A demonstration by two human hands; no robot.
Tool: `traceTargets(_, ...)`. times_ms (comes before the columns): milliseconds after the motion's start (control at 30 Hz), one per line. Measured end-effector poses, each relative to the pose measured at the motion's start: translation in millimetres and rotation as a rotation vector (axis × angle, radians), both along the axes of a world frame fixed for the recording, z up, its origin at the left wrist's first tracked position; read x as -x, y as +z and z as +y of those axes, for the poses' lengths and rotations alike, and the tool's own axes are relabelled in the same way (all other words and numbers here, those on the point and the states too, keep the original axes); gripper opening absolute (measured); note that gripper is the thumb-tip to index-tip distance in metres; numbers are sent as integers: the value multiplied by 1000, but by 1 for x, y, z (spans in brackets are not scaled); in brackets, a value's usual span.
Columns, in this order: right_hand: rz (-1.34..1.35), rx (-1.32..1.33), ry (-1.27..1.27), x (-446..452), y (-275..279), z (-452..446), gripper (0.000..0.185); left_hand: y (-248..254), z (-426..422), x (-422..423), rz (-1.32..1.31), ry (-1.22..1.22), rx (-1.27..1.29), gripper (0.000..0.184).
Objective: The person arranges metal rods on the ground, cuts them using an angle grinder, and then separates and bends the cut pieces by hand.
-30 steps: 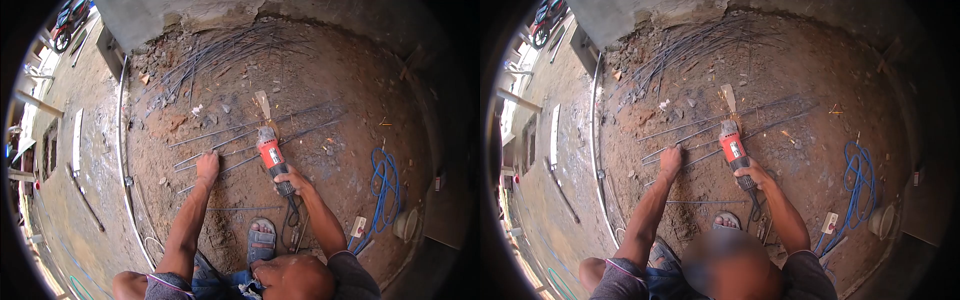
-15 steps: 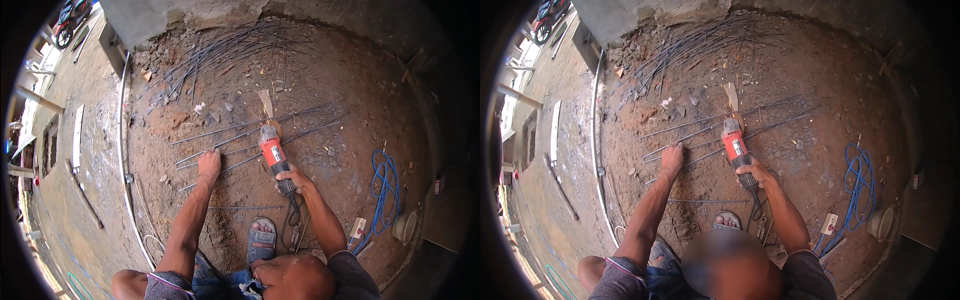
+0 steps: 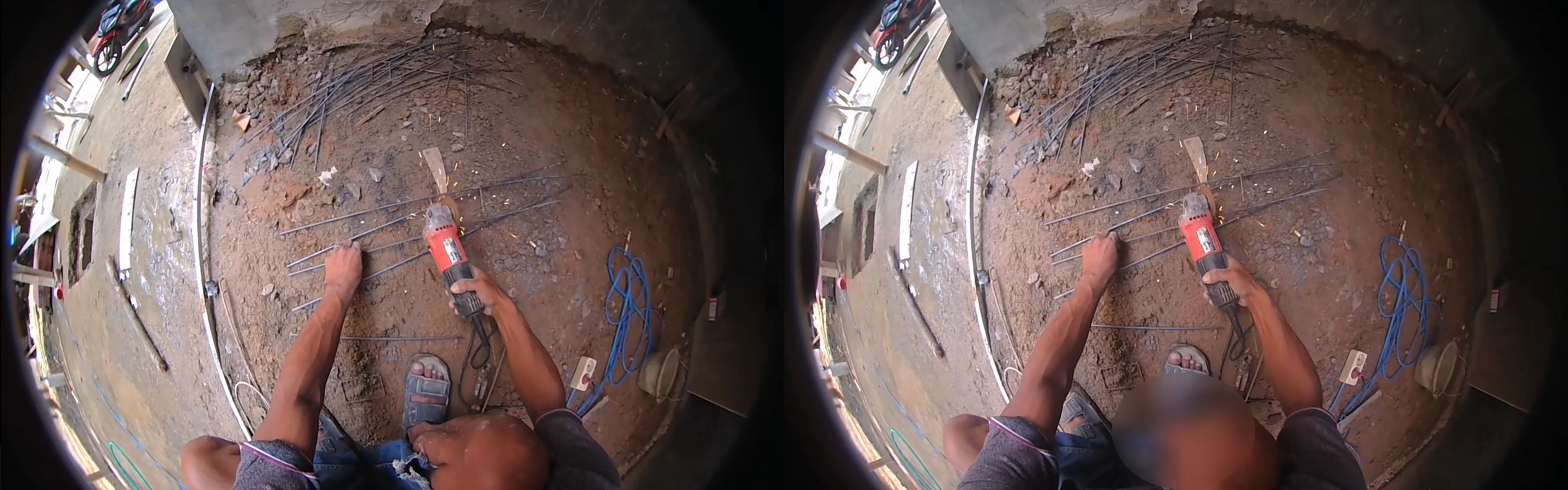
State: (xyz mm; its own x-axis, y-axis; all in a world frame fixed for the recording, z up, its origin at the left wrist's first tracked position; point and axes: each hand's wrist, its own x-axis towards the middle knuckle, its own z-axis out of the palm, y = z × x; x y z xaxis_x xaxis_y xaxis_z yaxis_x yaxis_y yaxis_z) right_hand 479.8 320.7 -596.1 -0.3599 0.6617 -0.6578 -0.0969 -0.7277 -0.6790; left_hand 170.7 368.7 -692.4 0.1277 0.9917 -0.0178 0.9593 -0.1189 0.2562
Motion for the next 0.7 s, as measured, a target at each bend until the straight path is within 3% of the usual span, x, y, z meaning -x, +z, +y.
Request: traceTargets(700, -3, -8, 17, -6, -1, -1, 51, 0, 0, 0, 11, 5, 13, 11)
